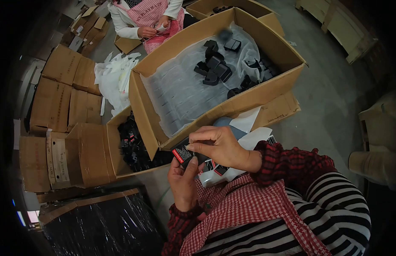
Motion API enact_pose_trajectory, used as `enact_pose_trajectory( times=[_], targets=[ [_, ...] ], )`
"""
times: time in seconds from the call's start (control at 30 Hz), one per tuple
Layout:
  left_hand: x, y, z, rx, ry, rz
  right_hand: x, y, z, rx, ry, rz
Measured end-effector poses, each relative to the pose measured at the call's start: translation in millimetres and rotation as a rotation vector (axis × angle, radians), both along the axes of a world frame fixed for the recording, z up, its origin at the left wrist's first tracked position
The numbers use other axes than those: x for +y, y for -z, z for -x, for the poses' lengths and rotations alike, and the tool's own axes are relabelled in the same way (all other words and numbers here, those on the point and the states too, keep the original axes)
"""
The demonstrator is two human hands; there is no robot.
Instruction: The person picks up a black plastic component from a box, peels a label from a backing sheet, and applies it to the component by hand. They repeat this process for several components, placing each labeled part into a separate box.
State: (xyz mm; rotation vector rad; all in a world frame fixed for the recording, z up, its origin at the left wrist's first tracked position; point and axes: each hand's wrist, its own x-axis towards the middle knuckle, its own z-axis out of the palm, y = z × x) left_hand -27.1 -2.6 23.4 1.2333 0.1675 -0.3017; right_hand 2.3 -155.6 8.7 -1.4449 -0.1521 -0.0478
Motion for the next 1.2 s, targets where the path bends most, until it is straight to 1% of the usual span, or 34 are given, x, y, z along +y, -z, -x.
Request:
enact_pose_trajectory(
  times=[0.17,0.23,0.47,0.67,0.77,0.97,1.03,1.07,1.13,1.17,1.2],
  targets=[
    [1,0,1,-0.003,0.011,0.044,0,-2,1,-0.074,0.028,0.086],
    [1,0,1,-0.003,-0.013,0.034,1,-1,1,-0.191,0.064,0.136],
    [5,1,1,0.036,0.034,0.133,4,-3,5,-0.187,0.099,0.109],
    [6,5,0,0.044,0.054,0.183,3,-3,4,-0.256,0.118,0.161],
    [2,1,0,0.063,0.031,0.142,2,-1,4,-0.253,0.103,0.172],
    [1,3,-1,0.067,0.038,0.134,3,-2,3,-0.290,0.138,0.288],
    [-4,-1,-2,0.102,-0.046,0.194,3,-1,0,-0.289,0.131,0.338],
    [-4,2,-2,0.100,-0.047,0.198,2,0,0,-0.291,0.128,0.341],
    [-2,12,-3,-0.009,-0.093,0.043,2,0,-1,-0.256,0.106,0.393],
    [-3,15,-3,-0.010,-0.096,0.045,0,-1,-1,-0.258,0.103,0.395],
    [-5,16,-3,-0.056,-0.106,-0.005,-2,-4,-2,-0.226,0.092,0.450]
  ],
)
